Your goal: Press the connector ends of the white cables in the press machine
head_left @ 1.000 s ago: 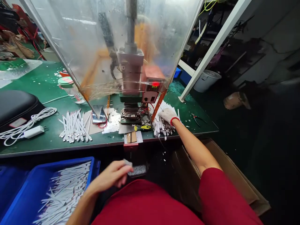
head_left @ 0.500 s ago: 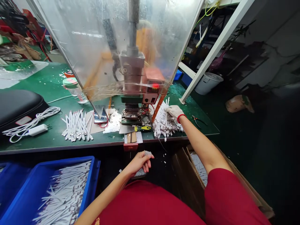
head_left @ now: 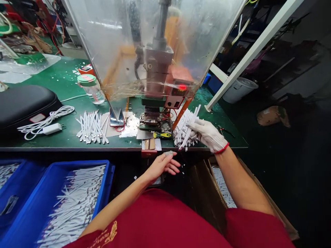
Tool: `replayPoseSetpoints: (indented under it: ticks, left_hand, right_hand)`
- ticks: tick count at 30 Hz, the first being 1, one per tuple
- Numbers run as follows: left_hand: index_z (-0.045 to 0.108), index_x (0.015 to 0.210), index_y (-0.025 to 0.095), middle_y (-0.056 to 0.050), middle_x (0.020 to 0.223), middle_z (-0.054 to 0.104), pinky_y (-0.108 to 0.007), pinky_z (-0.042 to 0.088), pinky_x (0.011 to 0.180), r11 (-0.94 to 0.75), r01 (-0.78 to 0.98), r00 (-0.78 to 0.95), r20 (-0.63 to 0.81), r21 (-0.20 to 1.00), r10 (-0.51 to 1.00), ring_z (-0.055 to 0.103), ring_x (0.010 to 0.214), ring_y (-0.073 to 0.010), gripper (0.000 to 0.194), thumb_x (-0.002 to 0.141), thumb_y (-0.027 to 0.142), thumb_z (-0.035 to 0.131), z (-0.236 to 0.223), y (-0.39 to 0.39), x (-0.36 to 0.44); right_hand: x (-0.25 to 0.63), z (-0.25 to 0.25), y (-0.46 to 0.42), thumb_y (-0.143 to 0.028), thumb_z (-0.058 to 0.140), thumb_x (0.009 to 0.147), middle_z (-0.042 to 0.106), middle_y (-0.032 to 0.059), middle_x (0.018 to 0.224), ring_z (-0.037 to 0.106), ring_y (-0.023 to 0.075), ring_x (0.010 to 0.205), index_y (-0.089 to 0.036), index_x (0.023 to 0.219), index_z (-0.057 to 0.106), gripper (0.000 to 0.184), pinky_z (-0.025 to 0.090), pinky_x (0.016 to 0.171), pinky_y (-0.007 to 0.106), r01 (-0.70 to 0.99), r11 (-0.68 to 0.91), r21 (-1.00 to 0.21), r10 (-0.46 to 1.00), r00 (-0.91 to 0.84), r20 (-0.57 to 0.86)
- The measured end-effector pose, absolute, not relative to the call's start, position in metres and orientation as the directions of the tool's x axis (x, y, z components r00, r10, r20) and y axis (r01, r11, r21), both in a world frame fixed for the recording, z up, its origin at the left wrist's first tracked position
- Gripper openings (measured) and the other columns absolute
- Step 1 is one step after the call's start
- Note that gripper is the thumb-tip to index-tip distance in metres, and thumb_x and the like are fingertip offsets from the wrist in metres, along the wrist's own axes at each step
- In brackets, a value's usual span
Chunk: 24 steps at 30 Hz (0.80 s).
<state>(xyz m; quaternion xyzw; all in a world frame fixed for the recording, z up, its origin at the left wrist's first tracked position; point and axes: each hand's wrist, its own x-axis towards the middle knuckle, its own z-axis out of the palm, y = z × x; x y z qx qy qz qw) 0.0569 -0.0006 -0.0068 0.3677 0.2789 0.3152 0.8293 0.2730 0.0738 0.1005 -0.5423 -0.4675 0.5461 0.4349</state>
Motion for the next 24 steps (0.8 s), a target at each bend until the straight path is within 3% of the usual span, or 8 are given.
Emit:
replayPoseSetpoints:
  ticks: [3,14,19,24]
  left_hand:
    - [0.058,0.107,0.009,-0.015,0.094,0.071,-0.031,0.054,0.069,0.505,-0.336,0.633,-0.207,0.795,0.746,0.071,0.078,-0.0218,0.052,0.081,0.054,0.066,0.004,-0.002,0.055]
    - [0.056,0.08,0.012,-0.006,0.068,0.069,-0.021,0.048,0.047,0.38,-0.195,0.425,-0.271,0.904,0.864,0.064,0.05,-0.0131,0.047,0.077,0.057,0.067,0.009,-0.014,0.024]
    - [0.065,0.098,0.009,0.001,0.06,0.061,-0.017,0.039,0.043,0.325,-0.091,0.414,-0.261,0.941,0.872,0.054,0.044,-0.007,0.047,0.082,0.054,0.064,0.004,-0.016,0.014]
    - [0.067,0.108,0.008,0.001,0.06,0.059,-0.018,0.039,0.045,0.357,-0.087,0.433,-0.288,0.93,0.854,0.052,0.044,-0.0069,0.053,0.082,0.054,0.063,-0.005,-0.016,0.008]
  right_hand:
    - [0.246,0.091,0.049,-0.045,0.076,0.075,0.061,0.0018,0.063,0.053,0.0101,0.05,-0.015,0.08,0.061,0.034,0.045,0.045,0.02,0.026,-0.225,-0.974,0.97,-0.09,-0.226]
    - [0.196,0.079,0.037,-0.05,0.069,0.078,0.061,0.0011,0.06,0.055,0.0114,0.053,-0.016,0.076,0.06,0.036,0.049,0.05,0.022,0.152,-0.15,-0.977,0.975,-0.14,-0.172]
    - [0.184,0.075,0.036,-0.048,0.07,0.078,0.061,0.001,0.06,0.054,0.0111,0.051,-0.015,0.078,0.062,0.034,0.048,0.049,0.022,0.186,-0.12,-0.975,0.974,-0.17,-0.153]
    - [0.175,0.072,0.035,-0.046,0.068,0.08,0.061,0.0011,0.062,0.053,0.0102,0.052,-0.015,0.077,0.062,0.031,0.047,0.048,0.021,0.161,-0.107,-0.981,0.964,-0.224,-0.142]
